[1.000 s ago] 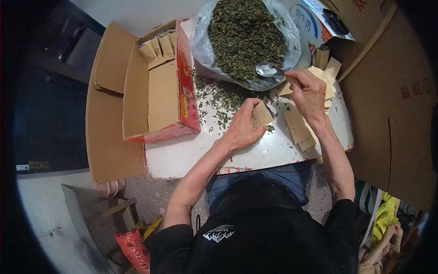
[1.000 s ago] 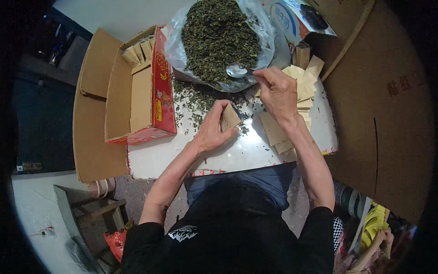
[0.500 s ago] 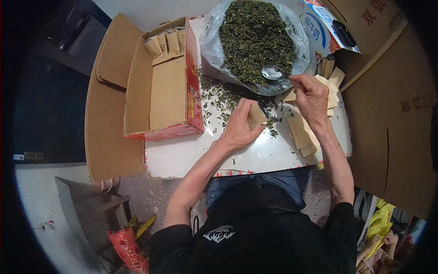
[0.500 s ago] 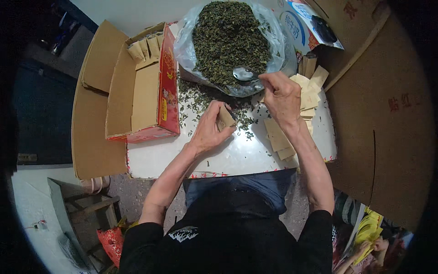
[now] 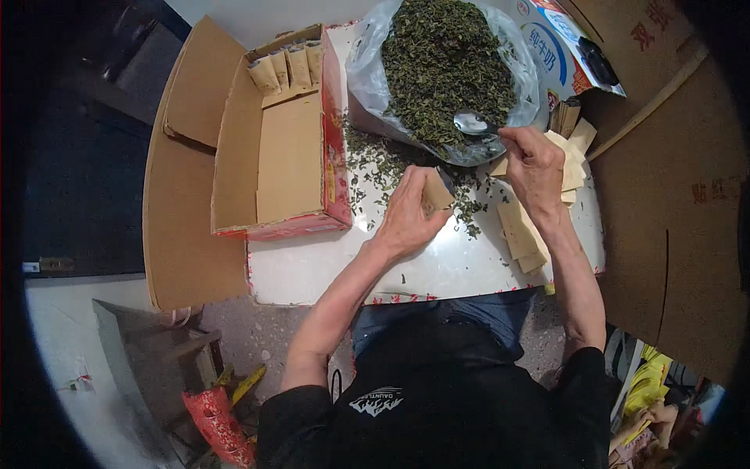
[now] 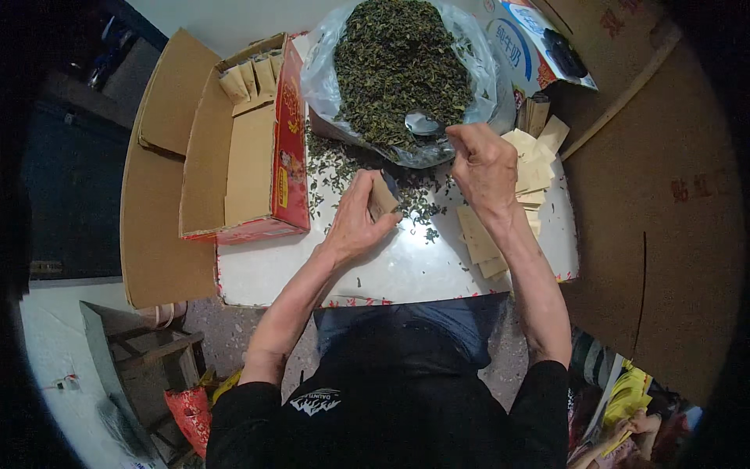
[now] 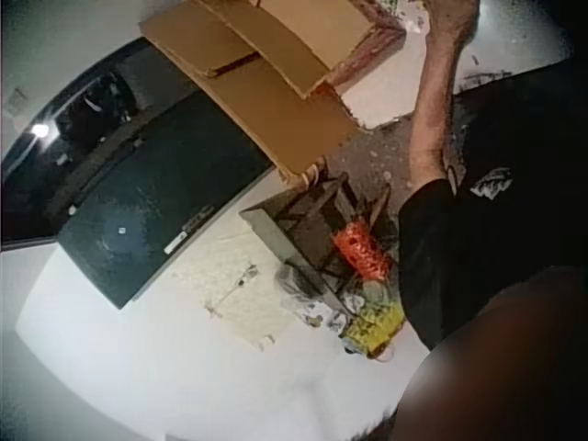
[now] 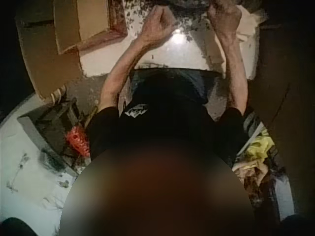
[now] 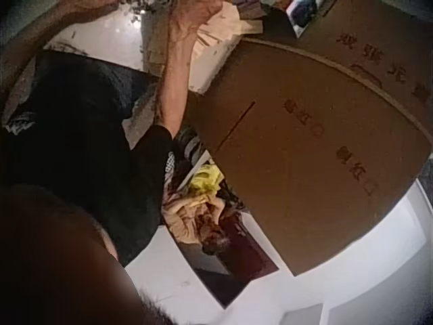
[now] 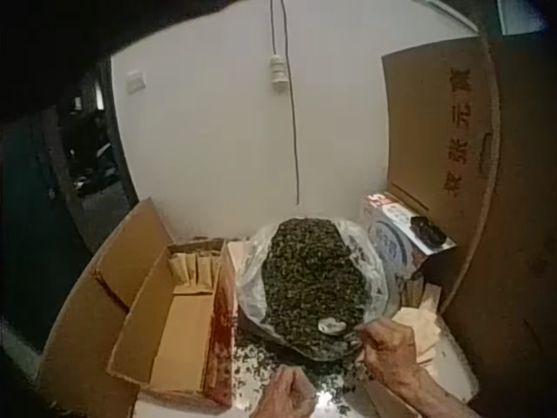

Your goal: Scooping dried tea leaves from a large plastic bag and filling small paper packets using a spoon.

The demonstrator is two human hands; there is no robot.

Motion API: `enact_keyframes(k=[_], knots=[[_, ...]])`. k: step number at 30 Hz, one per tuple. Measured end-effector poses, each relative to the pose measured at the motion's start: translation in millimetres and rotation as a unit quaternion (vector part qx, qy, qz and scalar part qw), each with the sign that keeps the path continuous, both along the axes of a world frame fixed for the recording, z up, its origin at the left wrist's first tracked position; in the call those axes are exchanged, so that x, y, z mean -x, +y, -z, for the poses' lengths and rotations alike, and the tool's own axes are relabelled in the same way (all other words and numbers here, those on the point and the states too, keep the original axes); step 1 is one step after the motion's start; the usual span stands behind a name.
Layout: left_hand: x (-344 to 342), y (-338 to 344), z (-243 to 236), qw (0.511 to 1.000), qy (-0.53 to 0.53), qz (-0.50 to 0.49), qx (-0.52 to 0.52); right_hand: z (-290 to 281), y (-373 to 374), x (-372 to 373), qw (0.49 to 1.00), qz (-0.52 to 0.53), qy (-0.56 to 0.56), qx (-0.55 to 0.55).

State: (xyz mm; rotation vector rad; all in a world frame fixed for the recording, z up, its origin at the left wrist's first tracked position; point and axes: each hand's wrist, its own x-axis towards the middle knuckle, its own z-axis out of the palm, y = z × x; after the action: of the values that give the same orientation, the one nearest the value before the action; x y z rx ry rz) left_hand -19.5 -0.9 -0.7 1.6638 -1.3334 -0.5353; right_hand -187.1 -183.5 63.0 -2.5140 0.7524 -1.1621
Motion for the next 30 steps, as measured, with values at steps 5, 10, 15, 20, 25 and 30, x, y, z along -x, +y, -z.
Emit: enact_keyframes(k=[5, 10, 15, 20, 25, 30], knots=[[0, 0, 1, 1.0, -0.007, 0.006, 0.009, -4, 0, -1, 0.999, 0.001, 0.017, 0.03], [-2, -1, 0, 1.0, 0.008, 0.006, 0.0, -10, 0, -1, 0.997, 0.006, 0.051, 0.052], [-4, -1, 1, 1.0, 0.002, 0.003, 0.002, -9, -2, -7, 0.994, 0.013, 0.082, 0.078], [-7, -4, 2, 1.0, 0.007, -0.005, -0.013, -2, -5, -18, 0.992, 0.014, 0.093, 0.085], [-9, -6, -2, 1.0, 0.024, -0.01, -0.012, 6, -8, -32, 0.996, 0.009, 0.064, 0.056], [-10, -7, -7, 0.999, 0.031, -0.021, -0.007, 3, -4, -37, 0.998, 0.024, 0.0, -0.066]])
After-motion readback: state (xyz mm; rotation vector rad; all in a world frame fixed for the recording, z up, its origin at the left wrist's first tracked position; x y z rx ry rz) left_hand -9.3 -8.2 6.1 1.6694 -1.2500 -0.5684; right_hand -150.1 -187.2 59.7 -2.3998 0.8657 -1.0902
